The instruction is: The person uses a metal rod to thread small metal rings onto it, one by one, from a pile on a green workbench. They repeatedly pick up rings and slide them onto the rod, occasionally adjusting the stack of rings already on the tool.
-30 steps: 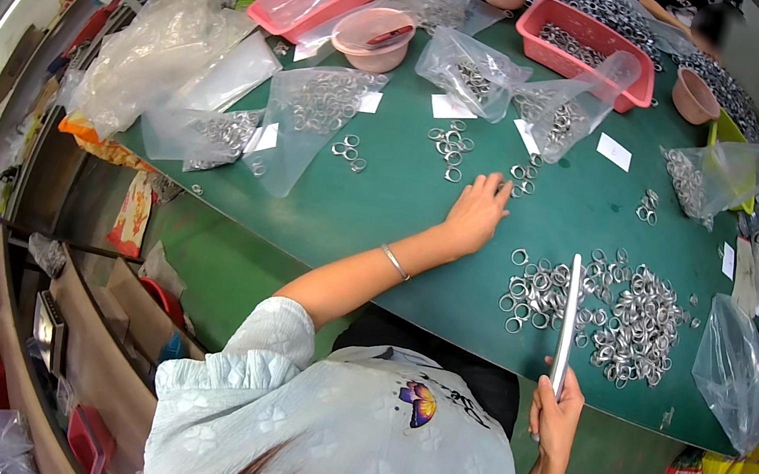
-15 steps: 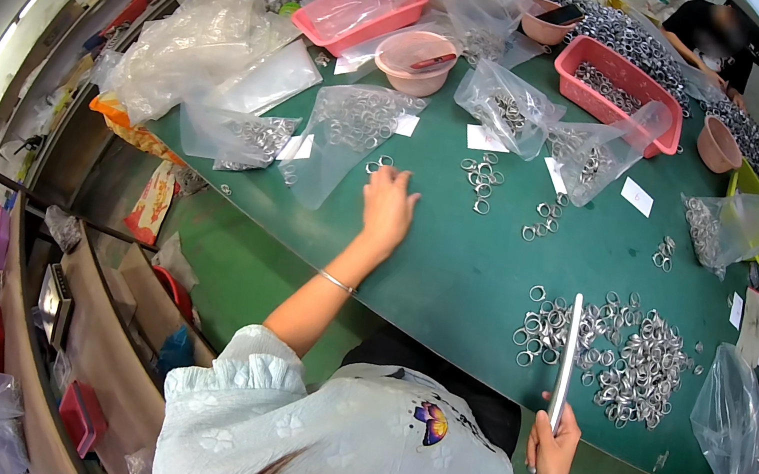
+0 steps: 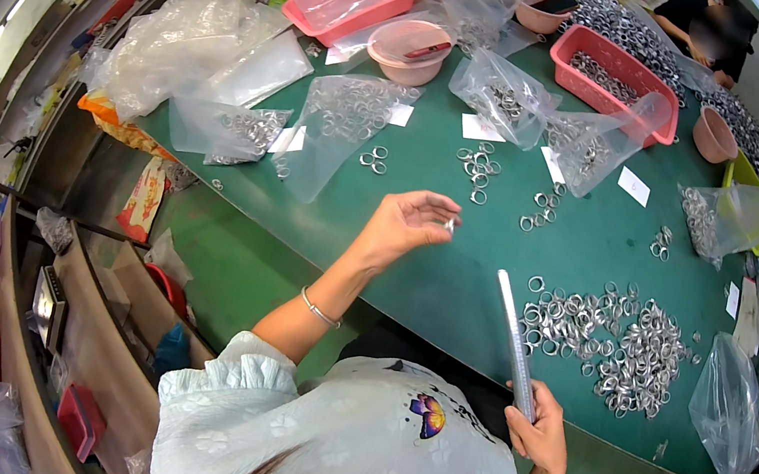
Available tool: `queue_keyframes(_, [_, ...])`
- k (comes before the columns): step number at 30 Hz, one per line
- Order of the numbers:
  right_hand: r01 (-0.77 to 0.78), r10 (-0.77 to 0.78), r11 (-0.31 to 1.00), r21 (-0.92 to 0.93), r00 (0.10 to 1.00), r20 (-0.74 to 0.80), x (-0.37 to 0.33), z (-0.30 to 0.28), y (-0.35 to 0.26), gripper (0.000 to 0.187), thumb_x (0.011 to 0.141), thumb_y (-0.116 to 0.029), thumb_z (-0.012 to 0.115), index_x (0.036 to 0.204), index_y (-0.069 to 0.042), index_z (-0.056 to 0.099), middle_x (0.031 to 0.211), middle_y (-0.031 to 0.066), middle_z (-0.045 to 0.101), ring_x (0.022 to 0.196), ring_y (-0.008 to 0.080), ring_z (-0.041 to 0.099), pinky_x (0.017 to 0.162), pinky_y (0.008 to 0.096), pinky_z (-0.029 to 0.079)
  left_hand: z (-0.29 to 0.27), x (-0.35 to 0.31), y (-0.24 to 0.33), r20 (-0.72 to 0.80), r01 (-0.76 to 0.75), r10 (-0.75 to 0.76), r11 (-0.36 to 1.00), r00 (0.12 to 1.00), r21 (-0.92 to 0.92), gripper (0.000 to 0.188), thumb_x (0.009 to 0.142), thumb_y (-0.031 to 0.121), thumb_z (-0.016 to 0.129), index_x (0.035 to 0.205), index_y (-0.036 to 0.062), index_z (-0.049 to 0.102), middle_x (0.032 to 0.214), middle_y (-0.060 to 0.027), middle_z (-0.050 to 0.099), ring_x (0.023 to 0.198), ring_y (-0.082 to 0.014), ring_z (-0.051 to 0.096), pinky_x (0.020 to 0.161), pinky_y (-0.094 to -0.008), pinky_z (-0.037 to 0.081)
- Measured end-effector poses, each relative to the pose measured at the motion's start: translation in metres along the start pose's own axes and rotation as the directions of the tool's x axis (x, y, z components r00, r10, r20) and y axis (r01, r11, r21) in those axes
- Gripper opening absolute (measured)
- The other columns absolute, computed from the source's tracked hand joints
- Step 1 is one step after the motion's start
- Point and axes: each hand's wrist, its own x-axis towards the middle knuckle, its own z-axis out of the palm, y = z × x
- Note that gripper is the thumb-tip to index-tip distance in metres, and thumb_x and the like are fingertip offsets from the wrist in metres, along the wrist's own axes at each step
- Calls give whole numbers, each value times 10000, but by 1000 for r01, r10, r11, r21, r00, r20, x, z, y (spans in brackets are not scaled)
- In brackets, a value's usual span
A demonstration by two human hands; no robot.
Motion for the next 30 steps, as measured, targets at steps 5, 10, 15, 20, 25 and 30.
queue_keyframes(5, [20, -15, 998, -67, 997, 82, -2, 1, -10, 329, 832, 25, 528, 1149, 67, 451, 569, -37, 425, 350, 10, 349, 317, 189, 234, 22, -13, 6, 290, -33, 58, 995, 955, -92, 284, 711, -56, 671, 990, -62, 617, 975, -109, 598, 860, -164, 590, 783, -267, 499])
queue_keyframes(10, [83, -71, 979, -184, 995, 74, -7, -4, -12, 339, 807, 22, 566, 1137, 71, 500, 570, -21, 480, 367, 9, 372, 330, 181, 253, 43, -18, 11, 408, -57, 72, 997, 910, -48, 335, 654, -103, 694, 979, -54, 631, 953, -111, 594, 872, -175, 584, 786, -272, 498])
queue_keyframes(15, [164, -142, 942, -294, 985, 95, -6, 4, -32, 415, 773, 4, 609, 1171, 62, 506, 517, -34, 465, 388, 18, 397, 355, 193, 279, 82, -45, 5, 498, 136, -149, 989, 854, 62, 328, 597, -36, 765, 906, -39, 657, 924, -116, 620, 842, -178, 603, 729, -266, 501])
queue_keyframes(20, [205, -178, 910, -360, 978, 108, -13, 7, -41, 428, 766, -47, 635, 1170, 30, 519, 616, 16, 506, 514, 70, 462, 484, 225, 370, 92, -44, 4, 564, 67, -60, 998, 824, 8, 329, 579, 76, 806, 868, -12, 676, 862, -119, 640, 778, -179, 616, 678, -263, 501])
queue_keyframes(25, [146, -119, 928, -343, 988, 98, -20, 8, -48, 433, 767, -58, 631, 1177, 21, 515, 685, 51, 542, 583, 101, 507, 554, 246, 417, 97, -44, 7, 579, 54, -55, 998, 814, 18, 323, 577, 94, 811, 853, -11, 678, 844, -119, 641, 760, -177, 611, 652, -259, 487])
queue_keyframes(30, [111, -90, 947, -303, 993, 82, -19, 9, -48, 434, 773, -55, 623, 1185, 20, 509, 693, 45, 556, 590, 106, 518, 567, 251, 430, 101, -46, 7, 561, 87, -89, 996, 823, 30, 315, 579, 83, 809, 848, -12, 677, 830, -118, 640, 748, -171, 599, 642, -258, 471])
